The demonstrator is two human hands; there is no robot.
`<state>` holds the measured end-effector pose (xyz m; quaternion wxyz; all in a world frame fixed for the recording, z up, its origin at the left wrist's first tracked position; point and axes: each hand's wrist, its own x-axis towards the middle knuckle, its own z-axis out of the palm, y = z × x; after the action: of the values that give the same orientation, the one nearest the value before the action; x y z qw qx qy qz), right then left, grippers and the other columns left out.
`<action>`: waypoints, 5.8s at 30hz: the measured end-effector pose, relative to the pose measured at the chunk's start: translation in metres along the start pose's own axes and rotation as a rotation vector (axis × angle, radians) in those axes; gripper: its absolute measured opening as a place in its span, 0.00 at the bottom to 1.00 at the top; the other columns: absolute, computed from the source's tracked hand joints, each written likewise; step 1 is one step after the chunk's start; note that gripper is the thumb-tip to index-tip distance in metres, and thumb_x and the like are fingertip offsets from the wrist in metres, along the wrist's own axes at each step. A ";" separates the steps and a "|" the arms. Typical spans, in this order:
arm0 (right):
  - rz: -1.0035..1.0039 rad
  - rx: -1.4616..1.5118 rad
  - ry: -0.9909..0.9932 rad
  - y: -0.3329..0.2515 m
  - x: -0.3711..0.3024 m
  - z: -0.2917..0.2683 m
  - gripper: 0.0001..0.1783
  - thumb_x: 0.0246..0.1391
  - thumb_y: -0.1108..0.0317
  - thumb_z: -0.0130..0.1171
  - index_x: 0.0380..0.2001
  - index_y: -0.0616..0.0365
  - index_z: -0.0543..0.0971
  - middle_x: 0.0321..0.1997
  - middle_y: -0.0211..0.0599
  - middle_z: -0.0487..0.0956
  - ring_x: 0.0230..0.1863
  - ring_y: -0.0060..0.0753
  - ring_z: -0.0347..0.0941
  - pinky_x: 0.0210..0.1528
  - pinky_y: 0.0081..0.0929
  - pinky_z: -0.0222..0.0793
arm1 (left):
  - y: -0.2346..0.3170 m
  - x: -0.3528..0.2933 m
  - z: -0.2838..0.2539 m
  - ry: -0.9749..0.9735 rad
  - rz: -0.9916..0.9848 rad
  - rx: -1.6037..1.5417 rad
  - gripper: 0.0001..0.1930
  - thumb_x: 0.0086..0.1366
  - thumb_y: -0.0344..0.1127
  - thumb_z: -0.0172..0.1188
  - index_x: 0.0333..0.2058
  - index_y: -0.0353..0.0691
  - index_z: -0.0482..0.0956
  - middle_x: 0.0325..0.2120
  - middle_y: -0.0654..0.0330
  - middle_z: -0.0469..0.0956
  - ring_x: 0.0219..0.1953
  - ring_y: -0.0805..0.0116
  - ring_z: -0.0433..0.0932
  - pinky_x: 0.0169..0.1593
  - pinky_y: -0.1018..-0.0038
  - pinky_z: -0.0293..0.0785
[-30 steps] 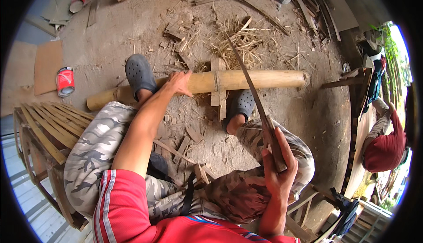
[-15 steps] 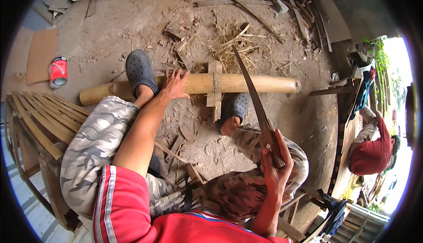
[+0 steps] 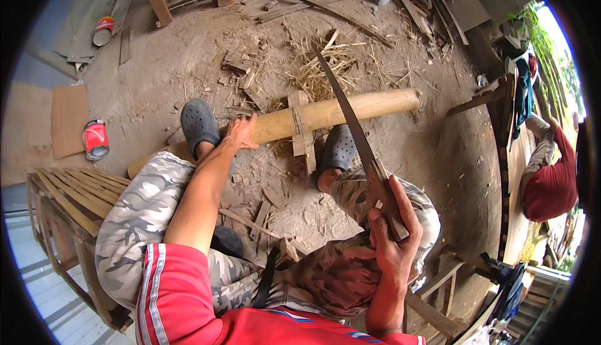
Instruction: The person sits on the ground and uses a hand saw to cut a long bamboo pole that is secured between their feet. They repeatedly saw through the bamboo, creating a cut section.
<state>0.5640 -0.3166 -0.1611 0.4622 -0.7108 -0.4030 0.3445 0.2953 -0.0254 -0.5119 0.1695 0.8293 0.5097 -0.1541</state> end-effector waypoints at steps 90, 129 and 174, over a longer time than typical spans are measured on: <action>0.124 -0.276 -0.214 0.046 0.032 0.175 0.30 0.57 0.80 0.54 0.65 0.58 0.70 0.59 0.52 0.78 0.62 0.43 0.74 0.60 0.31 0.70 | -0.005 0.015 -0.013 -0.023 0.103 -0.399 0.68 0.36 0.61 0.80 0.68 0.31 0.52 0.59 0.28 0.64 0.64 0.36 0.64 0.68 0.47 0.59; -0.087 -0.276 -0.245 0.067 0.030 0.155 0.34 0.52 0.83 0.48 0.65 0.53 0.70 0.57 0.57 0.78 0.62 0.50 0.72 0.60 0.36 0.71 | -0.010 0.014 0.006 0.234 0.050 -0.304 0.58 0.36 0.54 0.80 0.63 0.37 0.60 0.55 0.33 0.70 0.58 0.34 0.71 0.61 0.41 0.64; 0.071 -0.282 -0.206 0.099 0.124 0.209 0.30 0.53 0.78 0.54 0.62 0.57 0.73 0.58 0.53 0.78 0.60 0.41 0.76 0.60 0.30 0.71 | 0.010 0.023 0.009 0.245 0.074 -0.334 0.58 0.34 0.55 0.80 0.63 0.39 0.60 0.57 0.37 0.68 0.60 0.32 0.68 0.58 0.41 0.64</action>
<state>0.4630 -0.1516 -0.3379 0.3019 -0.7434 -0.4671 0.3715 0.3132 -0.0156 -0.5286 0.2468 0.8204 0.5142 0.0406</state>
